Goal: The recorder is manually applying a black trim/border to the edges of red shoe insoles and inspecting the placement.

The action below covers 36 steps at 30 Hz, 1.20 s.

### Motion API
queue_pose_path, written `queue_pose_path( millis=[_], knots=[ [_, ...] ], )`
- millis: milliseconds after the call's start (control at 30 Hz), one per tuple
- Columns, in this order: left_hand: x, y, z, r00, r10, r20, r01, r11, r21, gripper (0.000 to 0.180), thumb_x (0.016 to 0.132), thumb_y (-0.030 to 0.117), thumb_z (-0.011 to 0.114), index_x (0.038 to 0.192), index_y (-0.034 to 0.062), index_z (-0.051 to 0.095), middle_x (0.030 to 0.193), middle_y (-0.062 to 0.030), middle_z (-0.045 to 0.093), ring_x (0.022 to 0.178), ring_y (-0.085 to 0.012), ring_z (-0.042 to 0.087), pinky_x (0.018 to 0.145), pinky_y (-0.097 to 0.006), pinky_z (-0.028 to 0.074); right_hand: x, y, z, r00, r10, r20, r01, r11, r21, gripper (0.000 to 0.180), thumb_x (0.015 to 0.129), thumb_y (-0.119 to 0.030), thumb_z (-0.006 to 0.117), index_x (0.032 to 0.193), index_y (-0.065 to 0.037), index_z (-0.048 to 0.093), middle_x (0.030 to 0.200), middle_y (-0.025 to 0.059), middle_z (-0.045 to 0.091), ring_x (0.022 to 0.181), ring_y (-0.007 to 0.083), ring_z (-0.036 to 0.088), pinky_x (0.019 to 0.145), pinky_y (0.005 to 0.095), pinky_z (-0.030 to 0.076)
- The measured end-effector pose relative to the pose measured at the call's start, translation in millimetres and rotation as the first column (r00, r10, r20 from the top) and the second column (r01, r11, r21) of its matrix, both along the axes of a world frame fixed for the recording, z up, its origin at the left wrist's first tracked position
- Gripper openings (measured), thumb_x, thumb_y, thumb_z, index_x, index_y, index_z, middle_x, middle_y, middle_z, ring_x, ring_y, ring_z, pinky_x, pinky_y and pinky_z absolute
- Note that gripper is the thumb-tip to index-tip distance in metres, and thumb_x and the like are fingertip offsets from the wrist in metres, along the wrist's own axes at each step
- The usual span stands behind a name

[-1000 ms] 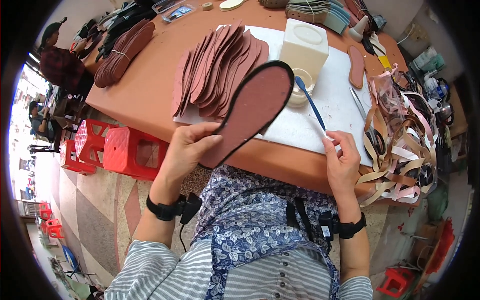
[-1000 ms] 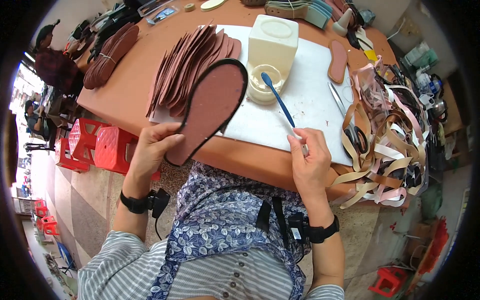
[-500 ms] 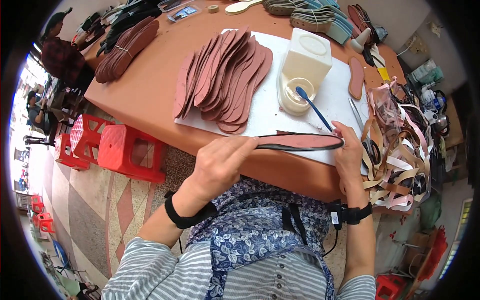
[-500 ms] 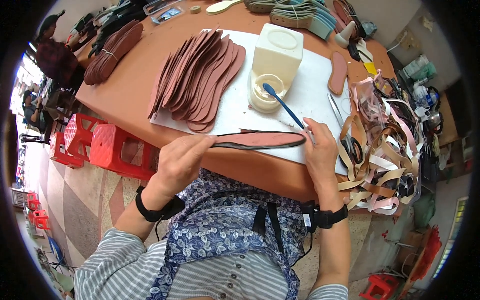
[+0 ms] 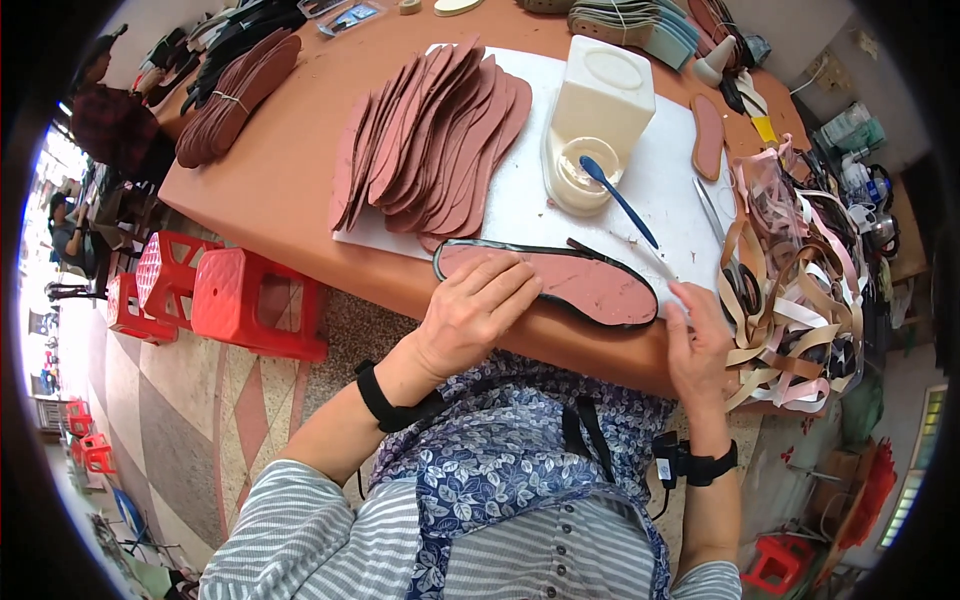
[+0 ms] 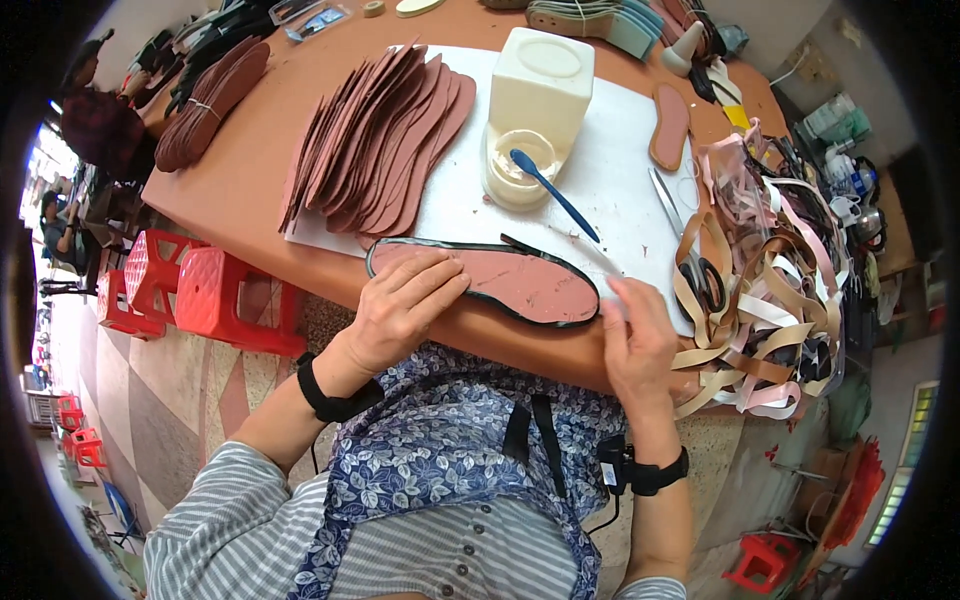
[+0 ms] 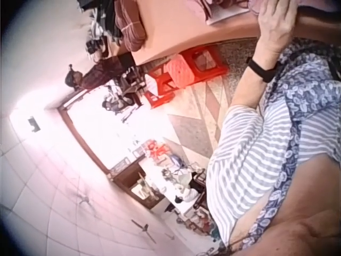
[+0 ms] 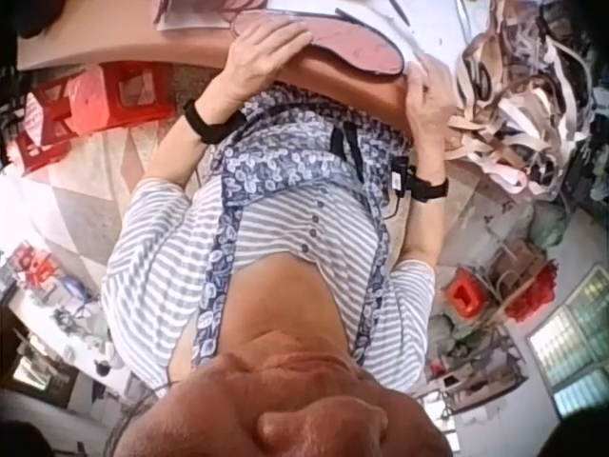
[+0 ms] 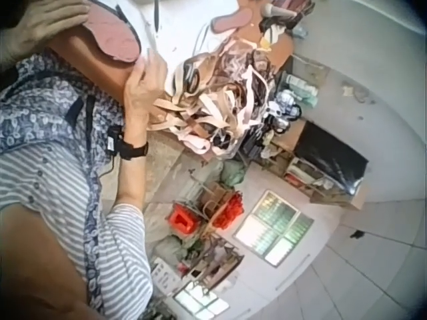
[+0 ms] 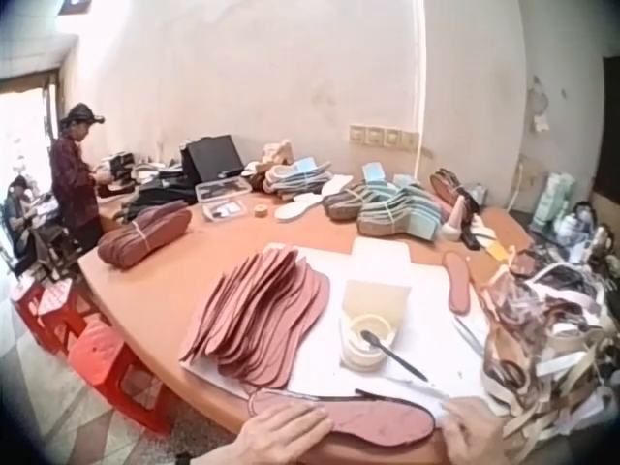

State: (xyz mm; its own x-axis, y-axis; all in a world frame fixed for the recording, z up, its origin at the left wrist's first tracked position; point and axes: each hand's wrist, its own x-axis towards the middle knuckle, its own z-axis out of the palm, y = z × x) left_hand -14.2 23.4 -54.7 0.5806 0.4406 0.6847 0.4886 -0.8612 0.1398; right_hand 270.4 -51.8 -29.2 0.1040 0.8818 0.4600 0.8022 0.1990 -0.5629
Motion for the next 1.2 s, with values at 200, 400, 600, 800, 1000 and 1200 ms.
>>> queue_pose_path(
  millis=[200,400,600,800,1000,1200],
  knots=[
    [0.0,1.1,-5.2,1.0,-0.012,-0.01,0.011,0.998,-0.058,0.036,0.073,0.004,0.067,0.109,0.0026,0.067,0.113,-0.0108,0.066,0.107,-0.0286,0.064,0.089,-0.04,0.053,-21.7,6.3,-6.2,0.967,0.142,0.214,-0.148,0.989,0.012,0.032,0.085,-0.011,0.069,0.115,-0.001,0.065,0.112,0.0143,0.063,0.102,0.0328,0.061,0.089,0.0403,0.047],
    [4.1,0.1,-8.9,1.0,-0.009,0.012,0.01,0.997,-0.078,0.039,0.073,0.011,0.076,0.11,0.0037,0.066,0.114,-0.0103,0.066,0.108,-0.0285,0.062,0.089,-0.04,0.051,-34.3,17.6,-5.2,0.934,0.167,0.316,-0.158,0.986,-0.052,0.046,0.085,-0.02,0.069,0.126,-0.003,0.06,0.125,0.0119,0.058,0.112,0.0308,0.056,0.094,0.0403,0.042],
    [17.4,-2.0,-5.2,1.0,-0.007,0.015,0.009,0.993,-0.115,0.047,0.072,0.019,0.078,0.115,0.0047,0.065,0.122,-0.0102,0.062,0.111,-0.0273,0.059,0.093,-0.041,0.046,-40.8,21.0,-10.5,0.915,0.161,0.37,-0.132,0.986,-0.102,0.053,0.086,-0.03,0.069,0.132,-0.005,0.057,0.131,0.0101,0.055,0.119,0.0281,0.052,0.097,0.0404,0.037],
    [28.6,-1.1,-4.0,0.996,0.06,-0.068,-0.069,0.987,-0.144,0.054,0.076,0.029,0.075,0.122,0.0054,0.062,0.13,-0.0105,0.058,0.114,-0.0267,0.055,0.095,-0.04,0.042,-48.3,23.4,-11.6,0.895,0.151,0.42,-0.109,0.987,-0.121,0.056,0.089,-0.043,0.064,0.134,-0.011,0.058,0.132,0.0083,0.053,0.121,0.0278,0.048,0.098,0.0425,0.035],
    [27.7,-2.0,-5.4,0.992,0.06,-0.113,-0.079,0.981,-0.174,0.052,0.077,0.029,0.074,0.123,0.0078,0.062,0.134,-0.011,0.056,0.117,-0.0276,0.052,0.096,-0.04,0.039,-50.0,25.4,-12.9,0.875,0.144,0.462,-0.101,0.988,-0.118,0.056,0.088,-0.047,0.063,0.133,-0.013,0.06,0.132,0.0074,0.053,0.12,0.0277,0.048,0.098,0.0445,0.034],
    [20.6,-2.3,4.1,0.985,0.105,-0.137,-0.128,0.976,-0.177,0.046,0.077,0.025,0.074,0.121,0.0149,0.064,0.133,-0.0126,0.055,0.12,-0.0291,0.051,0.103,-0.049,0.033,-46.0,22.7,-11.9,0.876,0.136,0.463,-0.082,0.987,-0.136,0.054,0.087,-0.045,0.064,0.132,-0.016,0.061,0.133,0.0064,0.053,0.12,0.0275,0.049,0.1,0.0445,0.033]
  ],
)
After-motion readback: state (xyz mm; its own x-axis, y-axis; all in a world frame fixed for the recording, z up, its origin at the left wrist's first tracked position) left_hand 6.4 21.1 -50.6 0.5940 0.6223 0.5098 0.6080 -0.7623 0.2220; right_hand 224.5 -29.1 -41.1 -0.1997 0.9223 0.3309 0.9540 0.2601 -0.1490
